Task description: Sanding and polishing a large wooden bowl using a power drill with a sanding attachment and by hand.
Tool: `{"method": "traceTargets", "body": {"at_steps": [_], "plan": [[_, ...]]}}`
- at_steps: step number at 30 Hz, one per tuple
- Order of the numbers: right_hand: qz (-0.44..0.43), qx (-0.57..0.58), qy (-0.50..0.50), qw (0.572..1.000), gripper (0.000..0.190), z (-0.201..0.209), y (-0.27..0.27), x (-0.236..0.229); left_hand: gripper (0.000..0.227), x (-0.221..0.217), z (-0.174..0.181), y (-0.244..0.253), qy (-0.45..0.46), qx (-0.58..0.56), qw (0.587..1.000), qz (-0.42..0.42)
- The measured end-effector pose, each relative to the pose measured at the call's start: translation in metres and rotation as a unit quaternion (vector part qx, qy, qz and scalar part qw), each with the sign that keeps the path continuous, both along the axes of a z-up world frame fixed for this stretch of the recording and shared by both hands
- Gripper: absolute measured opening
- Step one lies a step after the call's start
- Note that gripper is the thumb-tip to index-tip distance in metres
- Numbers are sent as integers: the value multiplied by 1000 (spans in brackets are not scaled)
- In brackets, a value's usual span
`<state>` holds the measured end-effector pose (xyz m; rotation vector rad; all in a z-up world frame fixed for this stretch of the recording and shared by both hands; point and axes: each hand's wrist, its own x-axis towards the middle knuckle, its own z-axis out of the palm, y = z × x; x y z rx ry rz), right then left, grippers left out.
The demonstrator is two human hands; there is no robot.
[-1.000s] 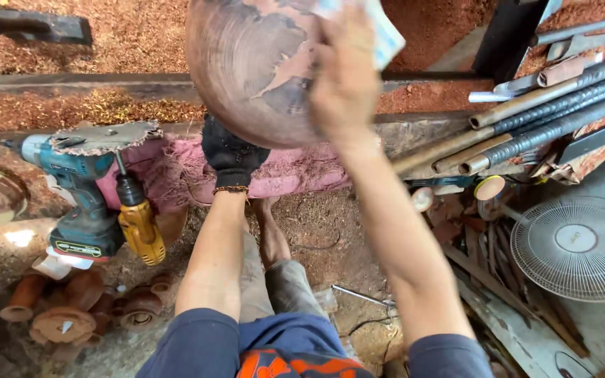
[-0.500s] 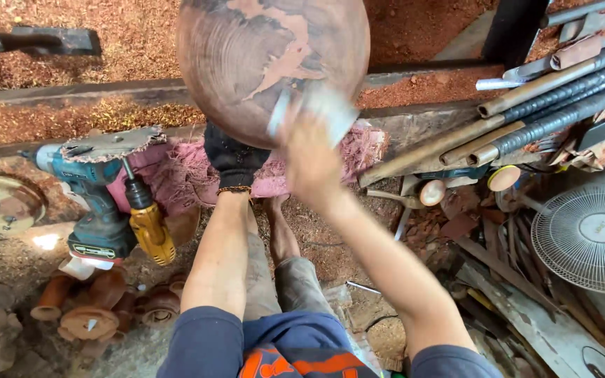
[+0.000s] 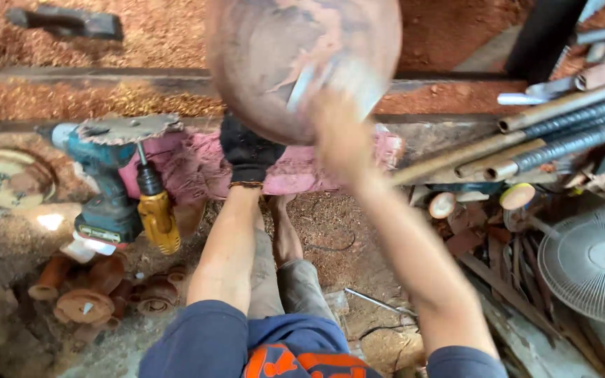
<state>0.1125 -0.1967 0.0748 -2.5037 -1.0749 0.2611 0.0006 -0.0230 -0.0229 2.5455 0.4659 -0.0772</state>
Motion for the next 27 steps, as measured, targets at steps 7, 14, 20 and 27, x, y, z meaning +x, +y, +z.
{"method": "traceTargets", "body": {"at_steps": [7,14,20,27], "plan": [[31,-15,-8,999,41,8,-10,-17,67,1,12,1,-43,-18,998,29],[251,19,101,963,48,48,92,25,74,-24,-26,-3,-3,-56,994,92],[283,-53,20,957,48,34,-14,6,86,-14,-9,1,-66,-38,996,50],[306,-34,-15,951,52,34,54,-4,84,-46,-45,-14,-76,-20,991,109]]}}
